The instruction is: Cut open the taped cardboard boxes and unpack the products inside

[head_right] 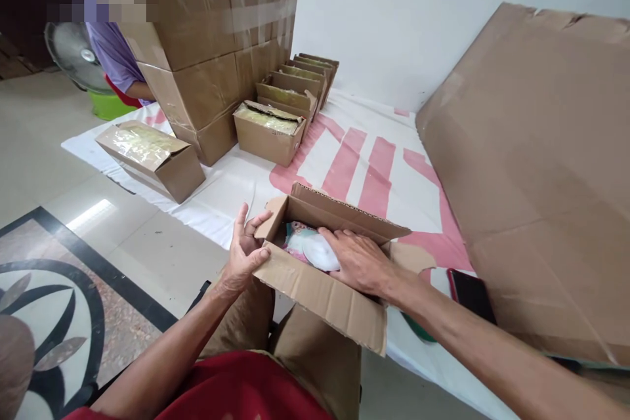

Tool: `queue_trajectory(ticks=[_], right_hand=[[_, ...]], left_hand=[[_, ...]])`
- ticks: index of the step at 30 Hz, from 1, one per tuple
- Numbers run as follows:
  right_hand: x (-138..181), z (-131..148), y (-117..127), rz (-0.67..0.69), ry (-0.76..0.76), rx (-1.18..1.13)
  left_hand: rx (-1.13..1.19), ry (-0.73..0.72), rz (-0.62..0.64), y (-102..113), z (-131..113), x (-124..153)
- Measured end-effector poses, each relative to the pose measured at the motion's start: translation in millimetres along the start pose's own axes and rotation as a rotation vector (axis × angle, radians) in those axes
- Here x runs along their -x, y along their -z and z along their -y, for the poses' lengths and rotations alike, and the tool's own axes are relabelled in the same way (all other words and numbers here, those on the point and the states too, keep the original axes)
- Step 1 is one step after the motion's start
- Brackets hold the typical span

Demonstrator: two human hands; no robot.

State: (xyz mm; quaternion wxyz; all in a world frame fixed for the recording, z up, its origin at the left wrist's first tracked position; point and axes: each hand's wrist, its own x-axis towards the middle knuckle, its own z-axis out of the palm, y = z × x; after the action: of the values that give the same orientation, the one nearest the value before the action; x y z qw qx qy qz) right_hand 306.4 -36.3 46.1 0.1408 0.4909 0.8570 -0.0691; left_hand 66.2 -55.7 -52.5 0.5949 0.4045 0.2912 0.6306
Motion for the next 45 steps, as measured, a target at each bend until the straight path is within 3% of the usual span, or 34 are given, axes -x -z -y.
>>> queue_trajectory(ticks=[5,10,14,16,18,22,26,32,37,41,45], right_hand=[[21,1,6,-0.256,-0.037,-0.048],[47,-1,35,-0.557,0.015,-0.064],[78,2,67,-0.77,0.008,-0.084],[90,7,79,-0.853,0.002,-0.115],[98,14,86,-0.904,0.01,-0.139],[97,32,89,-0.972,0.108,-0.152],[86,52,91,-0.985,0.194,-0.124],[64,64,122,-0.889,0.285,-0.128],[39,59,136,-0.699,0.073,-0.479],[10,55,151,-0.787,0.049,-0.774],[-19,44,189,-0.871,0.129,-0.964]], left_hand=[[-0.077,-0.063,0.0,-5,1,-4],[-0.314,-0.125,0.012,-13,-6,-3],[-0.572,-0.193,-0.106,-21,-40,-3],[-0.546,-0.223,-0.148,-30,-64,-2],[-0.412,-0.181,-0.114,-42,-86,0],[-0.113,0.074,-0.058,-63,-116,10],[0.067,0.272,-0.094,-69,-128,19],[0.138,0.144,-0.259,-47,-140,5],[0.078,0.027,-0.254,-16,-159,-37],[0.064,0.032,-0.126,-20,-191,-83],[0.054,-0.042,-0.004,-35,-227,-126]])
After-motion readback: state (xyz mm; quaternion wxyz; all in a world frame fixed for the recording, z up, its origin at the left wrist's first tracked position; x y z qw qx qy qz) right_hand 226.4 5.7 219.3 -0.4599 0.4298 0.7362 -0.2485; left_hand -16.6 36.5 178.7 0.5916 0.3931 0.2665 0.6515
